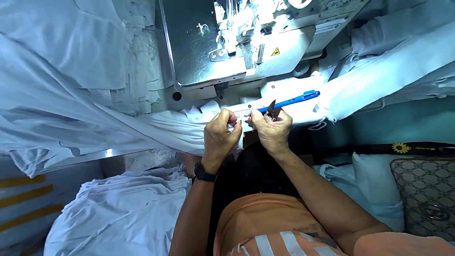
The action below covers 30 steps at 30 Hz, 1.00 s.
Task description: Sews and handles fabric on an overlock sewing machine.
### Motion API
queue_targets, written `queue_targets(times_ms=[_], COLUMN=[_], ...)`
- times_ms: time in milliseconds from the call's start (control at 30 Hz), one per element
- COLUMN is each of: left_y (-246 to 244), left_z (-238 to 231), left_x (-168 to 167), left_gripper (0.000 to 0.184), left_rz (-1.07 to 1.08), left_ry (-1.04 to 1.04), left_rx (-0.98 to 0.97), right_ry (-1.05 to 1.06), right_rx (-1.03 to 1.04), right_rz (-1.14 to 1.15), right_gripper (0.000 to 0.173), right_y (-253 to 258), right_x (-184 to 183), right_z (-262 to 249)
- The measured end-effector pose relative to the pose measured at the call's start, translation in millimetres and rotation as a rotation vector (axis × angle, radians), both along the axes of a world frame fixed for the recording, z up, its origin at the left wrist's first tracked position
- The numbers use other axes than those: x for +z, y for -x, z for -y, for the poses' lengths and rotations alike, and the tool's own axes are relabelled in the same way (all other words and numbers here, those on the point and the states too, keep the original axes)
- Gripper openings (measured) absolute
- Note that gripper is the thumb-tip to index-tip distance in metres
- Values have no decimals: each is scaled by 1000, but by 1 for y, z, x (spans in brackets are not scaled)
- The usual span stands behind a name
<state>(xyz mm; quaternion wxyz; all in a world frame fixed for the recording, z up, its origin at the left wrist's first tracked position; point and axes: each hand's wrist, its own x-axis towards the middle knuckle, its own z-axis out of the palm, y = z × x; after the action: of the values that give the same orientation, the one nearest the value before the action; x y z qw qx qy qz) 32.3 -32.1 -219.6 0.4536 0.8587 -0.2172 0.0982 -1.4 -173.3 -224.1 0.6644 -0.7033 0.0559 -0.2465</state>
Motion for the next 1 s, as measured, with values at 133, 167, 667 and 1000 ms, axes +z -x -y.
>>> queue_targets(times_ms=[133, 167, 667, 1000], left_y=[0, 0, -24, -41], left_z=[0, 0, -31, -48], left_x=[0, 0, 18, 120], left_gripper=[14, 14, 39, 8], left_rz=[-8, -6, -65, 177], left_ry=[-12, -16, -228, -193], left_rx=[-6, -9, -537, -499], right_ry=[-30, -35, 60, 500], right_rx=[12, 19, -92, 1], right_rz=[-13, -24, -442, -606], right_gripper=[5, 4, 23, 45], right_y=[-1, -1, 0, -4], right_x=[1, 2, 37, 62], right_z=[1, 0, 50, 70])
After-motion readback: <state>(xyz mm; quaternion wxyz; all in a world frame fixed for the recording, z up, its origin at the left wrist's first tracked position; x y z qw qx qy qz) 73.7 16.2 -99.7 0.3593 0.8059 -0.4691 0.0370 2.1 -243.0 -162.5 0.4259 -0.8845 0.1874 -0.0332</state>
